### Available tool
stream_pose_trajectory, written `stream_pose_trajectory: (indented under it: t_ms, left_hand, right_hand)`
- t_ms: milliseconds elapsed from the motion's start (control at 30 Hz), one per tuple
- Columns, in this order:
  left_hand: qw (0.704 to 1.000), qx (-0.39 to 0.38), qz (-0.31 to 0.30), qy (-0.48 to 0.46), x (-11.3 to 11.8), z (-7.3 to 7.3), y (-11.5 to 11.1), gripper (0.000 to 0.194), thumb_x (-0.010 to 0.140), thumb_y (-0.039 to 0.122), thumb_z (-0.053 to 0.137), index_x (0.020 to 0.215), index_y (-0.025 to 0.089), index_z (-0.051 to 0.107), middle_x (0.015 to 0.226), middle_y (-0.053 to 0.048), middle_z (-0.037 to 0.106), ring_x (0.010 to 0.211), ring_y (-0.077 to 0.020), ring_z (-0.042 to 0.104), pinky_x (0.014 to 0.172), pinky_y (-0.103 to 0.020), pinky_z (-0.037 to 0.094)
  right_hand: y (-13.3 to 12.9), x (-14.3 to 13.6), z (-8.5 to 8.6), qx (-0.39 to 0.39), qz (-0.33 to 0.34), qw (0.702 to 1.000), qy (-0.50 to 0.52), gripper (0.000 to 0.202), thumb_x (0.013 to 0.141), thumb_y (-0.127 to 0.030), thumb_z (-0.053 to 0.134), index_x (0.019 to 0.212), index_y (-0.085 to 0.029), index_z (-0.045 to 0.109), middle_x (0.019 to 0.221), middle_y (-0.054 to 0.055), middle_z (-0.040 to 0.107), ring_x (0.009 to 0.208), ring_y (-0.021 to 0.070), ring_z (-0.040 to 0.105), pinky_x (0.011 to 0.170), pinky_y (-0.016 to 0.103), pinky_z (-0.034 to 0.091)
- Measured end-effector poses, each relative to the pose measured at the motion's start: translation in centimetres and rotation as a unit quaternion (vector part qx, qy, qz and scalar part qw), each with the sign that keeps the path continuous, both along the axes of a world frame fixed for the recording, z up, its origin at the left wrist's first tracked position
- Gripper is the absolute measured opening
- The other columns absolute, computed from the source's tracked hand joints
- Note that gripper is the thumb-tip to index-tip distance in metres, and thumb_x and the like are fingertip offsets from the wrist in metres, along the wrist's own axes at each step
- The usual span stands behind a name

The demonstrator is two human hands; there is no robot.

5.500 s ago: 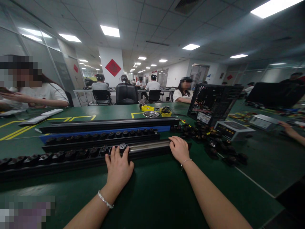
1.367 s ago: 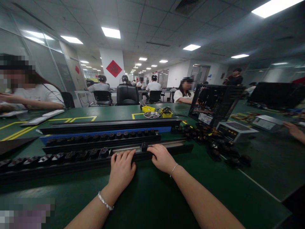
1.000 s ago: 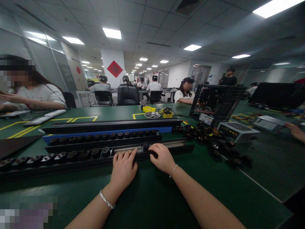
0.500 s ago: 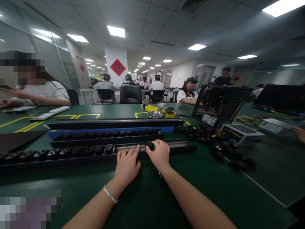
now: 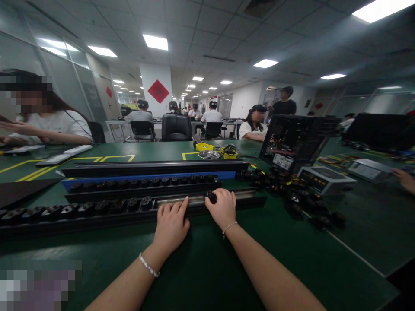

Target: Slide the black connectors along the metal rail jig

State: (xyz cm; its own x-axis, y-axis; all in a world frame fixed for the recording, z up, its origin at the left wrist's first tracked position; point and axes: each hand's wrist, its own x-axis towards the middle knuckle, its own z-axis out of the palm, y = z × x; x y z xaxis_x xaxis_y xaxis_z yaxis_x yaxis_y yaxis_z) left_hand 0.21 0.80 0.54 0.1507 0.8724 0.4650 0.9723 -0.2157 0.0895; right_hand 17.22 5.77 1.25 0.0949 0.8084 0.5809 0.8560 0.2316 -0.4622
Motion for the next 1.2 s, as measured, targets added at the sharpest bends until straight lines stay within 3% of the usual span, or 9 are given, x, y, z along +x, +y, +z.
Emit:
stream_pose_trajectory:
  t_ms: [1200]
  left_hand:
    - [1.000, -0.010, 0.007, 0.013, -0.1, 0.0, 0.0, 0.056, 0.081, 0.025, 0.042, 0.136, 0.023, 0.039, 0.111, -0.007, 0.063, 0.101, -0.0238, 0.049, 0.095, -0.042, 0.030]
  right_hand:
    - [1.1, 3.1, -0.1, -0.022, -0.086, 0.996, 0.011, 0.018, 0.068, -0.035, 0.053, 0.078, -0.019, 0.054, 0.090, 0.008, 0.061, 0.097, 0.0251, 0.051, 0.100, 0.046, 0.024]
